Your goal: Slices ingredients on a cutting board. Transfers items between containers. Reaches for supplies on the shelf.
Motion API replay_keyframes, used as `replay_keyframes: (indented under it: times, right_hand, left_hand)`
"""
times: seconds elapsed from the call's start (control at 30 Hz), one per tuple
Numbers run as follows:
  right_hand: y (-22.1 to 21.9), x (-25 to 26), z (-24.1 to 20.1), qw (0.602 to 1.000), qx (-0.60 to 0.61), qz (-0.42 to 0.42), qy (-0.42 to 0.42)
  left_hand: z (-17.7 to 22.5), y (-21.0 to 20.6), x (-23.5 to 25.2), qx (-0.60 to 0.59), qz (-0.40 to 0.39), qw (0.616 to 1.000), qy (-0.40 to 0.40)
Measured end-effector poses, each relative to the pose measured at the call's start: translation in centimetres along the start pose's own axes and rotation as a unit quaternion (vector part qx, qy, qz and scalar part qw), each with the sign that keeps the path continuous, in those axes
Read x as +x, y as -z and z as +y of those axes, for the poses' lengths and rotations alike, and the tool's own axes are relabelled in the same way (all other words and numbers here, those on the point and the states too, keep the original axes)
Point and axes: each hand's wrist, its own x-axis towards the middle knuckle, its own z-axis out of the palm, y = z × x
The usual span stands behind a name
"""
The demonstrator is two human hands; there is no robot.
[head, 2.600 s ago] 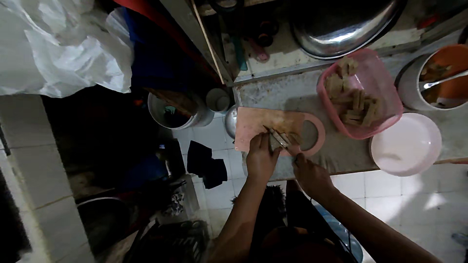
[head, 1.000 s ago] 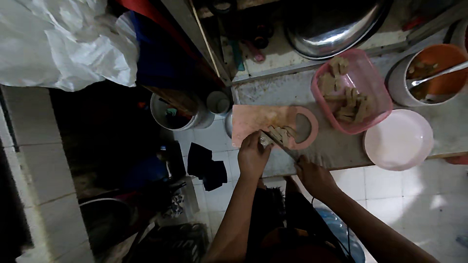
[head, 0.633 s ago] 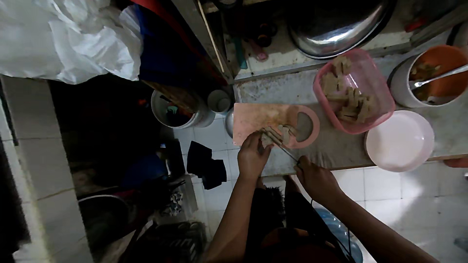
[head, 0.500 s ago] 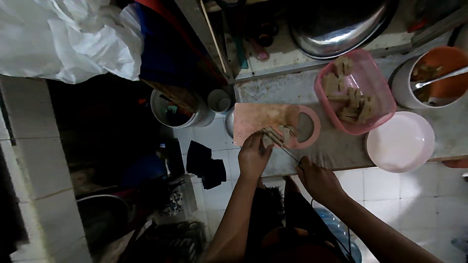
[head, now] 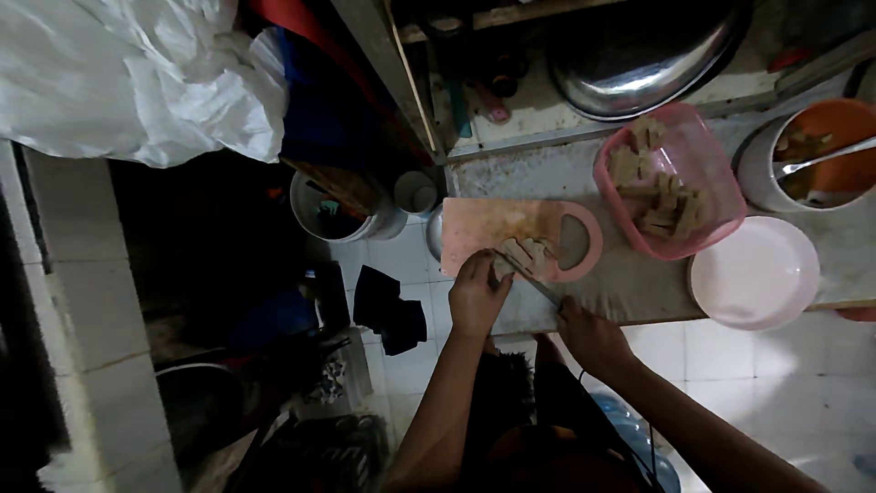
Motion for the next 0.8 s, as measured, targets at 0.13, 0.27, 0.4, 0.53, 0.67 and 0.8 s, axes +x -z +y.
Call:
replay_keyframes:
  times: [0.13, 0.27, 0.4, 0.53, 0.67, 0.8]
  right_hand:
    - [1.5, 0.0, 0.8, 0.998, 0.039, -0.044, 0.013]
    - [1.8, -0.9, 0.4, 0.998, 0.039, 0.003, 0.038]
    - [1.0, -1.3, -0.1, 0.998, 0.010, 0.037, 0.054]
    - [0.5, -1.4, -0.2, 0.998, -0.001, 0.045, 0.053]
    - [-0.3, -1.5, -0.2, 0.994, -0.021, 0.091, 0.055]
    - [-0.7, -1.1, -0.7, 0.993, -0.039, 0.106, 0.045]
  left_hand:
    - [0.0, 0.2, -0.1, -0.015, -0.008, 1.000, 0.013]
    - [-0.8, -0.1, -0.4, -0.023, 0.002, 1.000, -0.017]
    - [-1.0, -0.1, -0.4, -0.018, 0.008, 0.999, -0.034]
    - [-1.1, -0.1, -0.4, -0.025, 0.011, 0.999, -0.033]
    - [-1.0, 0.0, -0.3, -0.029, 0.013, 0.999, -0.034]
    - [-1.0, 0.1, -0.1, -0.048, 0.019, 0.998, -0.039]
